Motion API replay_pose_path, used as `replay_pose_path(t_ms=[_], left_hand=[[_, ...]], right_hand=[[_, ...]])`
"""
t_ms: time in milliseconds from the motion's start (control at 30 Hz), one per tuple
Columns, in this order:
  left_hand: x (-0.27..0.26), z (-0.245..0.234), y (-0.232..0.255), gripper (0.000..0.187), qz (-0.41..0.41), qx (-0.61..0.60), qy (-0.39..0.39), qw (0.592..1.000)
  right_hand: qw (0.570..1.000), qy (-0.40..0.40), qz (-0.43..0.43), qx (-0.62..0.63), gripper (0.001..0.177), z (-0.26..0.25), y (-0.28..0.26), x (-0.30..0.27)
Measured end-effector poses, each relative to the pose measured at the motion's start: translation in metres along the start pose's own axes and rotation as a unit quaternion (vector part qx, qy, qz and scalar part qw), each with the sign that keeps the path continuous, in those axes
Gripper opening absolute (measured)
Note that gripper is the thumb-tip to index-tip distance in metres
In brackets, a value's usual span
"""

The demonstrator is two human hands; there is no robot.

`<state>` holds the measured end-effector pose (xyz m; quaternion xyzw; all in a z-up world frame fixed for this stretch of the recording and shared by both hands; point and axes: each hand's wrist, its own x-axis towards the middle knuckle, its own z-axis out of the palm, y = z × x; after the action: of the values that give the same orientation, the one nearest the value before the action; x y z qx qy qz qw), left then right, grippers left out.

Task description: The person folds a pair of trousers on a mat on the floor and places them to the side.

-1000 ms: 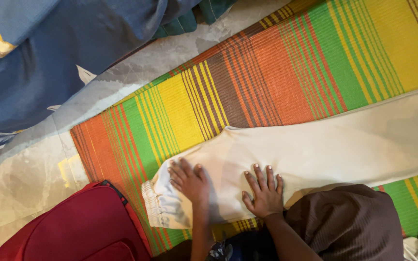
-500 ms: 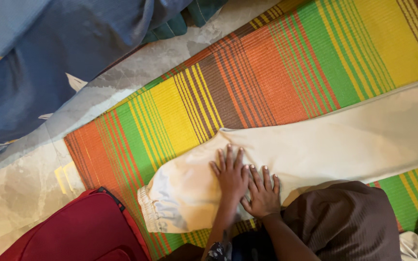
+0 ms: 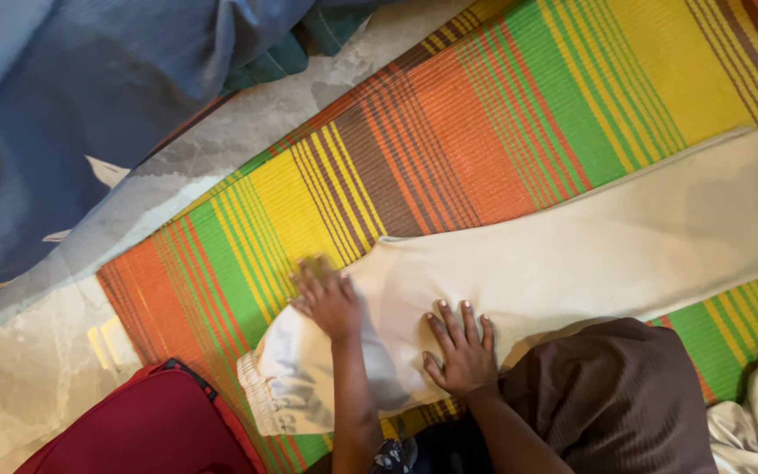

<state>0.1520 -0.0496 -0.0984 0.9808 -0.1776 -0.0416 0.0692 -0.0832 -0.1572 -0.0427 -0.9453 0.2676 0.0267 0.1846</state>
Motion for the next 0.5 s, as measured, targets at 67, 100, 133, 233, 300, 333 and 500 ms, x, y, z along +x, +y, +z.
replay_pose_path(t_ms=[67, 100, 133, 233, 300, 333, 500], left_hand=[[-0.014, 0.006, -0.003, 0.060, -0.007, -0.057, 0.112, 0.992], [-0.022, 0.009, -0.001, 0.060, -0.005, -0.058, 0.110, 0.992], [-0.031, 0.015, 0.007, 0.062, 0.025, -0.057, 0.112, 0.992], [-0.066, 0.026, 0.050, 0.061, 0.109, -0.080, 0.059, 0.989], [-0.084, 0.020, 0.079, 0.055, 0.209, -0.127, -0.046, 0.969], [-0.082, 0.013, 0.084, 0.055, 0.210, -0.128, -0.046, 0.968], [-0.043, -0.014, 0.101, 0.051, 0.173, -0.050, -0.150, 0.972]], right_hand=[[1.000, 0.021, -0.007, 0.005, 0.068, 0.002, 0.002, 0.000], [1.000, 0.006, -0.004, 0.005, 0.069, 0.003, 0.002, 0.000], [1.000, -0.008, -0.001, 0.006, 0.070, 0.003, 0.002, 0.000], [1.000, 0.002, -0.011, 0.001, 0.071, 0.006, 0.004, 0.000], [0.998, -0.068, 0.001, -0.019, 0.079, 0.007, 0.006, 0.003], [0.990, -0.137, 0.012, -0.039, 0.087, 0.007, 0.007, 0.004], [0.997, -0.073, 0.005, -0.003, 0.077, 0.001, 0.004, 0.001]])
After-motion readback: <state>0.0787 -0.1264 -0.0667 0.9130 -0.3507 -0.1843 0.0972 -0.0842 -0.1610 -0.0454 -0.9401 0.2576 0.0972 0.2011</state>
